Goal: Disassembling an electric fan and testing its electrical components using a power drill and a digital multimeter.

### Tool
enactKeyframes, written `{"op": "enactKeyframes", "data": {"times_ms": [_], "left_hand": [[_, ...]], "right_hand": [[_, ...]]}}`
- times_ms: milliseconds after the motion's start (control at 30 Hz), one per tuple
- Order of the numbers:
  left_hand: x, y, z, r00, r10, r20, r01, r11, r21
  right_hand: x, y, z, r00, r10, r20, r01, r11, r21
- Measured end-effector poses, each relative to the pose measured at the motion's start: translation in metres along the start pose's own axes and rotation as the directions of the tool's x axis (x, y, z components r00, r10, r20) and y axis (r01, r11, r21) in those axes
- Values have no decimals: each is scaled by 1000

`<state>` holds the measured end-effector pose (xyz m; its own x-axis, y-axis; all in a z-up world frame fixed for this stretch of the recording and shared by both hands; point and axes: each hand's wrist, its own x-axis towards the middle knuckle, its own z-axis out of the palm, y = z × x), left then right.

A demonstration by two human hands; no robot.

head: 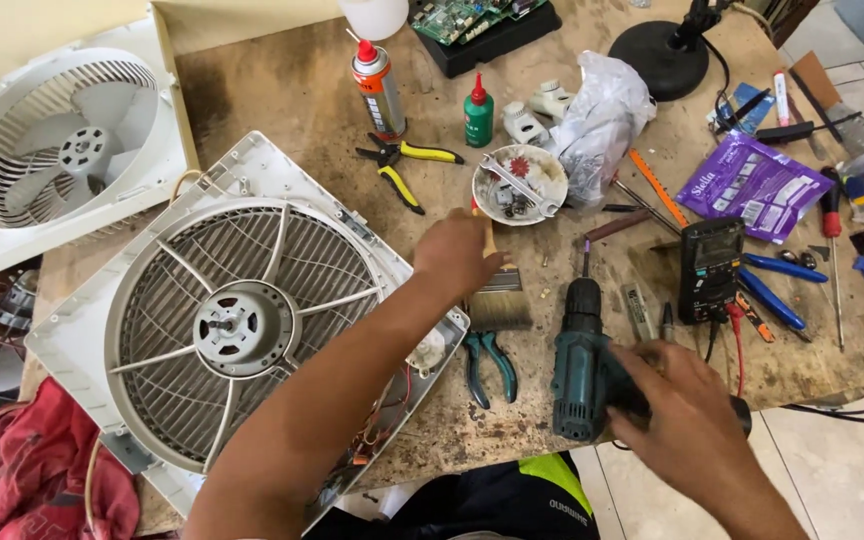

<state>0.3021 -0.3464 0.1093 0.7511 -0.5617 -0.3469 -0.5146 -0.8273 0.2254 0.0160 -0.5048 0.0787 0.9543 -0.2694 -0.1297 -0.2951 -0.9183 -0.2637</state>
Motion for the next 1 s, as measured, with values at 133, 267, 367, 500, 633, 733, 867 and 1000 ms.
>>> {"op": "enactKeyframes", "data": {"times_ms": [133, 267, 367, 500, 633, 733, 867, 1000], "left_hand": [[-2, -4, -1, 973, -174, 152, 206, 952, -226], [8, -2, 5, 938, -270, 217, 328, 894, -305], [10, -15, 16, 978, -155, 140, 195, 917, -347], [15, -22, 28, 998, -51, -37, 39, 960, -278], [6, -35, 13, 999, -8, -37, -3, 957, -289], [-19, -35, -12, 996, -45, -74, 10, 909, -418], [-21, -14, -24, 994, -51, -100, -9, 850, -527], [-9, 46, -15, 983, 49, -179, -135, 850, -510]], "right_hand": [[20, -89, -9, 965, -201, -171, 213, 976, 52], [56, -137, 18, 953, -162, 257, 197, 973, -116], [65, -138, 39, 969, -164, 187, 177, 983, -54], [61, -134, 14, 979, -190, 75, 172, 964, 204], [45, -122, -1, 982, -185, 28, 176, 967, 183], [18, -104, -9, 993, -103, -50, 111, 967, 230], [4, -46, 1, 871, 170, -461, -100, 980, 171], [36, 5, 7, 822, 365, -438, -311, 931, 192]]}}
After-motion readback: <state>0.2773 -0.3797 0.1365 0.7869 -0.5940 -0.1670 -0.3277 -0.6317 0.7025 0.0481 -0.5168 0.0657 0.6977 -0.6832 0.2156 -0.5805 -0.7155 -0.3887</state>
